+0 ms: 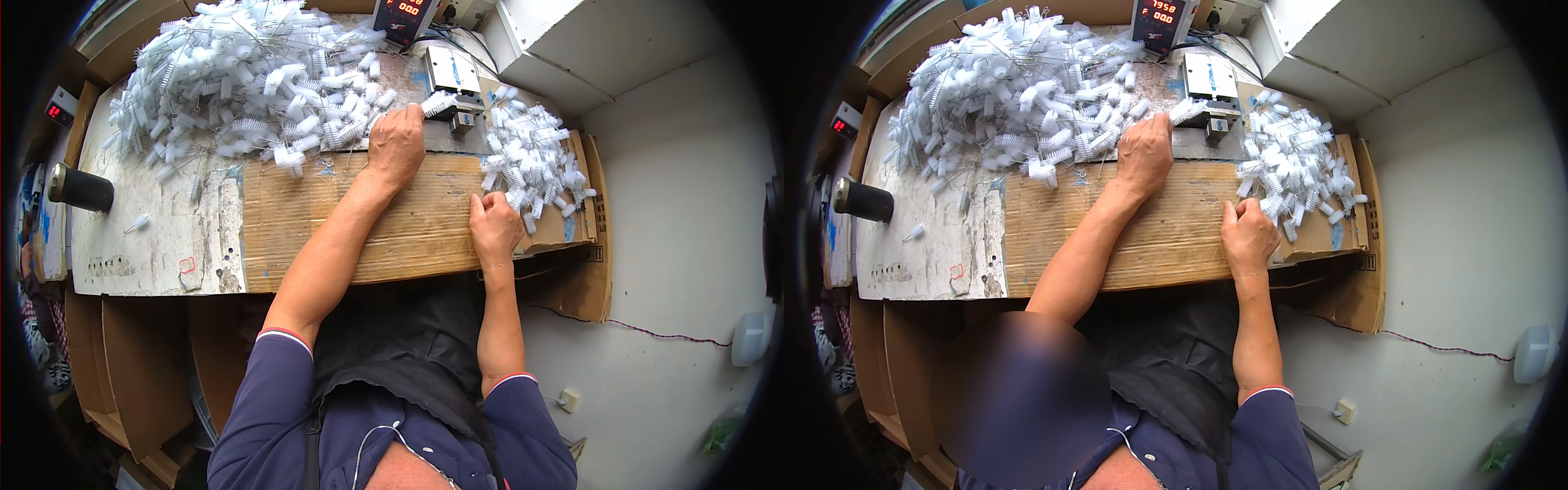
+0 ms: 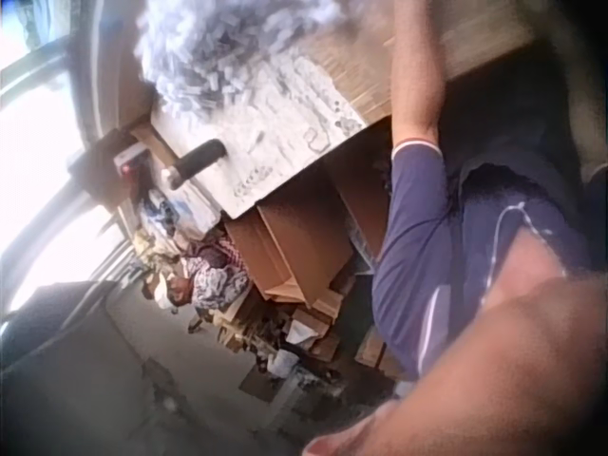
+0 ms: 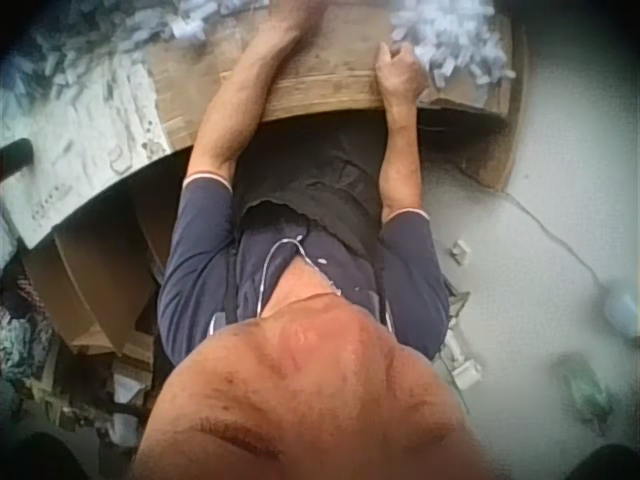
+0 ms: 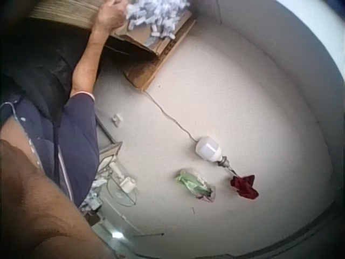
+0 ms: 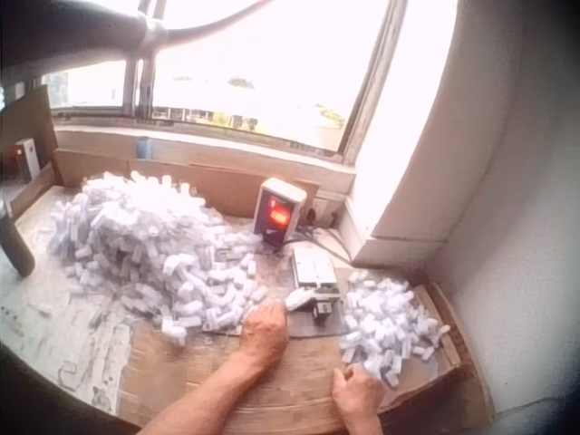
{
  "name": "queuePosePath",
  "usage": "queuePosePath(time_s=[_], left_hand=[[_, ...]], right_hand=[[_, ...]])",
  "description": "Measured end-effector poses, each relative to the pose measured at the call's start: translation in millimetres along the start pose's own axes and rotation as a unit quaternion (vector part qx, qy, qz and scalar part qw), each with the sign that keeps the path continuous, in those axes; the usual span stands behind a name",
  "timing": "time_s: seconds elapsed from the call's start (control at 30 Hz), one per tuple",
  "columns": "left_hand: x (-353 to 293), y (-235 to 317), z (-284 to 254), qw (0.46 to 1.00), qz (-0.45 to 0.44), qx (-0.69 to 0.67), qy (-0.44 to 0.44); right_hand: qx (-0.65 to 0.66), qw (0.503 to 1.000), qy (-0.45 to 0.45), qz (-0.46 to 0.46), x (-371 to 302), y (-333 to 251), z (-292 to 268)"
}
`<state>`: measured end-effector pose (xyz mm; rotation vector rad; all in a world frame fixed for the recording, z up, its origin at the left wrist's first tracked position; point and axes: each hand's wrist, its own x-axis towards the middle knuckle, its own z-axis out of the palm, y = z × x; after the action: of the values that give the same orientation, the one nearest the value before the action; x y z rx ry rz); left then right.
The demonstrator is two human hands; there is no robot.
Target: Manually assemble and test white plastic components using a workbench-mounted fixture in a manufacturing environment.
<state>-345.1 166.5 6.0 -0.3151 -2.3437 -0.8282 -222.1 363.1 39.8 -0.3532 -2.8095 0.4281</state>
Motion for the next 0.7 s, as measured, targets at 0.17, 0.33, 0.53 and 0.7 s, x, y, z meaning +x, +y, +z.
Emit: queuePosePath(time_s=[0.17,0.33,0.53,0.7], left_hand=[[4,-8,4,0.985,-0.113,-0.133,-0.007],[4,-11,-1,0.955,-0.177,-0.237,-0.011],[5,-12,6,0.954,-0.182,-0.238,0.024],[6,-11,7,0.958,-0.183,-0.221,0.023]], right_hand=[[0.016,0.998,-0.002,-0.053,-2,-3,3],[0.142,0.986,-0.049,-0.068,4,-38,10],[0.161,0.986,-0.005,-0.035,59,-59,41],[0.188,0.982,0.001,-0.014,73,-65,49]])
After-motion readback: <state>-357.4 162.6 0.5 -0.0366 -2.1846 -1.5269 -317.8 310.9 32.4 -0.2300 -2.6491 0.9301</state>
